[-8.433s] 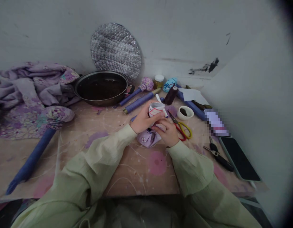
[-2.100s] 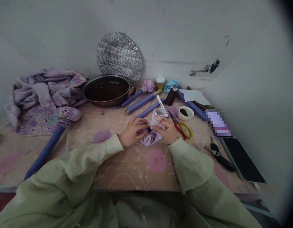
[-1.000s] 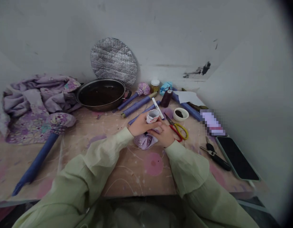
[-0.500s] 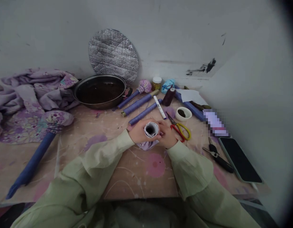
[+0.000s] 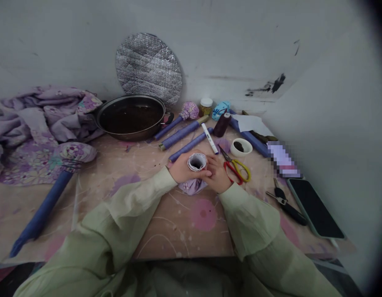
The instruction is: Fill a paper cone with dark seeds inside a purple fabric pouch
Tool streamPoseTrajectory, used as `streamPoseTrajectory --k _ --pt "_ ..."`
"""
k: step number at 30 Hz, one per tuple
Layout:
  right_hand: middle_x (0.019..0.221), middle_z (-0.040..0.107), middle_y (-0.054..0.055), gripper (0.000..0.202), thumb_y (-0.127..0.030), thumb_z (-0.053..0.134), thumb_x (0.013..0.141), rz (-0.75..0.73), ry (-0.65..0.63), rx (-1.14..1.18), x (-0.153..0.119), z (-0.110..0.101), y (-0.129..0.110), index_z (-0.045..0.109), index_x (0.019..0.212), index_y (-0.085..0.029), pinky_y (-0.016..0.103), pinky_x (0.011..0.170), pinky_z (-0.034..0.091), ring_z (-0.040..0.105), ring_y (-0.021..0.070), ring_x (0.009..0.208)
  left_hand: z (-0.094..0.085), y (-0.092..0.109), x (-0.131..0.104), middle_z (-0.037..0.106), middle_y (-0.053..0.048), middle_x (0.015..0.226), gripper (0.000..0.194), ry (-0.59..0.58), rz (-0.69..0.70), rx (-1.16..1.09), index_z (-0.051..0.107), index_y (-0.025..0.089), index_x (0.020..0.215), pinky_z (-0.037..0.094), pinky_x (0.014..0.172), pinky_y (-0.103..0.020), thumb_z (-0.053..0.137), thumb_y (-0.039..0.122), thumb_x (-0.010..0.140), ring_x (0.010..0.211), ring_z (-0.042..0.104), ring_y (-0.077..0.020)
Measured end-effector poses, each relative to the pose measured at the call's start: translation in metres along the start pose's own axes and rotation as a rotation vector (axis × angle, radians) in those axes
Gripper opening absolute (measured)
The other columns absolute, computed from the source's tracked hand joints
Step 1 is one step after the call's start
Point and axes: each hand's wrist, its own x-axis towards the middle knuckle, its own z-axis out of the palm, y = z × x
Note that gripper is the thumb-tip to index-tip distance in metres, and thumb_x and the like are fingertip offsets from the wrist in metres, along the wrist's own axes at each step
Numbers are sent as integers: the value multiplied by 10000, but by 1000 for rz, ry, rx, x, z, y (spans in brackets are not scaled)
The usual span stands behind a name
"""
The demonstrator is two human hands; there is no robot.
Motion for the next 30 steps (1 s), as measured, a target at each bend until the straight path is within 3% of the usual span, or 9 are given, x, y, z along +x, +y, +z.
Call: streamPoseTrajectory --k 5,7,9,12,14,17,24,30 --pt "806 684 39 182 -381 587 797 78 54 -19 6 -19 -2 656 721 -232 392 771 491 617 210 812 2 -5 0 570 7 700 300 21 -81 25 571 132 735 487 706 -260 753 365 686 658 538 -101" --pt "793 674 33 178 -339 545 823 170 180 -65 7 -33 6 644 725 -227 392 799 484 618 201 808 4 -9 -2 573 10 699 301 3 -102 27 564 137 743 485 696 -259 739 376 694 657 543 -103" --pt "879 655 62 171 -340 526 832 298 373 -149 5 -48 21 630 852 -206 443 854 451 596 225 880 5 -15 -4 578 10 696 300 -11 -112 54 560 142 745 481 687 -258 725 390 703 654 546 -104" --pt "1097 590 112 547 -403 660 689 586 554 -301 -1 -65 50 512 1167 -180 512 909 404 547 278 1009 7 -25 -7 582 7 684 295 -19 -103 122 559 144 725 473 677 -258 718 392 705 642 544 -106" --pt "1205 542 161 807 -418 744 553 774 530 -389 -6 -71 68 437 1248 -148 545 980 336 483 339 1140 7 -29 -8 587 1 680 292 -20 -99 143 561 141 717 474 679 -264 720 385 699 638 547 -109" --pt "1237 534 189 894 -429 777 483 906 438 -394 -13 -71 88 408 1247 -147 537 1004 313 462 366 1180 9 -33 -10 616 -16 718 308 5 -90 96 582 137 802 487 709 -287 739 372 680 677 584 -130" --pt "1033 622 115 663 -462 767 480 882 411 -337 -13 -61 105 506 1018 -176 456 905 419 567 290 999 6 -26 -8 657 -55 852 532 47 -69 -8 572 142 1070 487 807 -323 792 320 620 831 629 -180" --pt "1130 581 94 722 -429 773 482 752 479 -251 0 -68 76 475 1096 -195 447 952 419 562 253 1036 4 -17 -3 625 -22 765 394 -32 -76 -81 584 126 983 479 736 -285 746 324 684 696 584 -124"
